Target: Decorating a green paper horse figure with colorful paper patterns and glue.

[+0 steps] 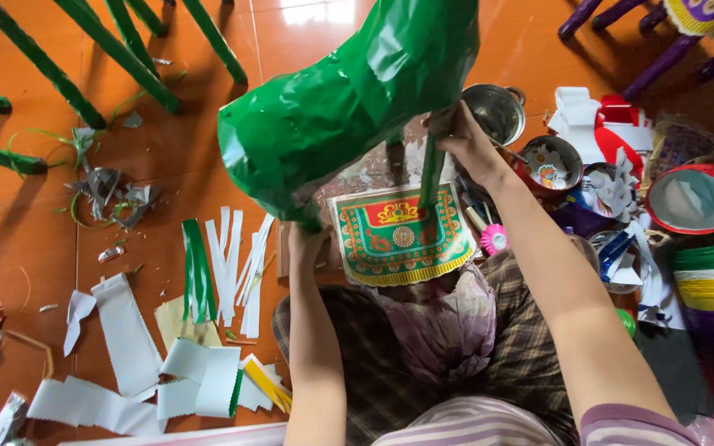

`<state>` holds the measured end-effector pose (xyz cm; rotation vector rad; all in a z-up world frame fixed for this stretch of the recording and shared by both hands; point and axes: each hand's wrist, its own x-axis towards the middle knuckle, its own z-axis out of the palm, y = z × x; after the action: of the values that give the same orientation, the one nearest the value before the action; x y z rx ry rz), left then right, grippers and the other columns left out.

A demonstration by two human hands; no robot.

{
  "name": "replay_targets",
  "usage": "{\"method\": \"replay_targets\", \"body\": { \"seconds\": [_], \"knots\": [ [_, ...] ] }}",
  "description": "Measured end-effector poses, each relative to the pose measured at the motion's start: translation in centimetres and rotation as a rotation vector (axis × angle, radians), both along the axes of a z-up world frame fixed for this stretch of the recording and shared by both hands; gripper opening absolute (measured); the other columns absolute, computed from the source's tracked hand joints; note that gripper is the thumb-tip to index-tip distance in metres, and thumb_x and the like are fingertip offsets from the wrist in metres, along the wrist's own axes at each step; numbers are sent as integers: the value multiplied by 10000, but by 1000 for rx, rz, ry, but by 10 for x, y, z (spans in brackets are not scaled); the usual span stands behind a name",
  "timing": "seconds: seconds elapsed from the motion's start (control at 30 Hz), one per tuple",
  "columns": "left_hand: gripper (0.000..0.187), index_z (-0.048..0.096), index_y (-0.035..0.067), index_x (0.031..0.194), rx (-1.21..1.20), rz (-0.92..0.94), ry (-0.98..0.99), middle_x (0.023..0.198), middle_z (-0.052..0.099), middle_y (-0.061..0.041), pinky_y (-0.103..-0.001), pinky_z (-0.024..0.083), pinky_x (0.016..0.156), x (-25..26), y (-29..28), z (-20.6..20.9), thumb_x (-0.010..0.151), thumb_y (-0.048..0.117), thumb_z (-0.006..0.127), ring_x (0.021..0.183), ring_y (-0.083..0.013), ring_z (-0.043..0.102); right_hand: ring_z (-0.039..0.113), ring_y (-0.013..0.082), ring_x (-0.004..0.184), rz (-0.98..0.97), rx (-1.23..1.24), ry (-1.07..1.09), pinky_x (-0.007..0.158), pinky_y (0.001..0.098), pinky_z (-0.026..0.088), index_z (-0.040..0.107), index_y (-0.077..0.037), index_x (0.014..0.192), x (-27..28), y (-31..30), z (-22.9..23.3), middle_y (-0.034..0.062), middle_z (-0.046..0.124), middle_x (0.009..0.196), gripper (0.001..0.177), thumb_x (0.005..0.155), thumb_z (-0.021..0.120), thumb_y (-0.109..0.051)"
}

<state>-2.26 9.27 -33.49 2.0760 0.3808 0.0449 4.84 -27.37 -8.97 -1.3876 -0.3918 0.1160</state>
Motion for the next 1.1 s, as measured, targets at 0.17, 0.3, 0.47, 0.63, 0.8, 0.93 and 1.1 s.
{"method": "replay_targets", "body": {
  "seconds": [0.17, 0.3, 0.47, 0.63, 0.8, 0.93, 1.1],
  "knots": [
    [666, 620, 97, 1149, 116, -32, 139, 1074, 737, -143, -498, 516, 1030, 0, -6, -10, 636, 419, 899, 1101, -363, 694, 708, 385, 1017, -535, -597, -211, 859, 479, 564, 440, -114, 1198, -40, 50, 44, 181, 704, 1050, 447, 920, 790, -103],
    [552, 640, 37, 1046, 137, -30, 40, 955, 715, -216, -541, 527, 957, 1, -10, 10, 676, 381, 862, 1016, -441, 691, 642, 534, 965, -603, -654, -320, 771, 570, 520, 441, -98, 1222, -37, 59, 64, 314, 581, 1007, 428, 946, 768, -98],
    [669, 586, 18, 1173, 199, -96, 101, 1111, 698, -238, -531, 518, 1009, 8, -13, 25, 716, 441, 833, 1115, -430, 669, 636, 543, 1017, -501, -712, -240, 784, 613, 522, 379, -104, 1263, -21, 42, 55, 298, 638, 1055, 439, 998, 726, -148],
    [737, 545, -14, 1271, 175, -137, 114, 1226, 647, -261, -542, 473, 1073, 2, -6, 19, 759, 438, 822, 1219, -441, 604, 481, 504, 1295, -311, -520, 41, 1047, 638, 352, 338, -171, 1522, -4, -2, 30, 286, 556, 1370, 699, 959, 650, -444],
    [524, 611, -38, 1216, 252, -183, 213, 1202, 650, -284, -567, 447, 1081, 2, 6, 54, 794, 249, 732, 1216, -470, 581, 566, 363, 1258, -501, -1038, -257, 1070, 443, 373, 663, -160, 1395, 31, -127, -106, 188, 634, 1248, 372, 1091, 661, -374],
    [460, 688, -29, 921, 298, 28, 52, 933, 645, -307, -600, 465, 901, 0, 26, 11, 844, 417, 611, 1025, -533, 594, 593, 329, 1103, -657, -1663, -245, 810, 473, 529, 753, -239, 1200, 32, -176, -187, 54, 596, 1172, 375, 855, 853, -345],
    [409, 711, 90, 670, 490, -73, 87, 766, 664, -210, -509, 552, 813, 5, 46, -56, 706, 497, 691, 901, -432, 660, 618, 266, 1072, -693, -1743, -185, 721, 463, 615, 752, -305, 1114, 24, -180, -181, 9, 589, 1073, 271, 878, 801, -429]
  ]
}}
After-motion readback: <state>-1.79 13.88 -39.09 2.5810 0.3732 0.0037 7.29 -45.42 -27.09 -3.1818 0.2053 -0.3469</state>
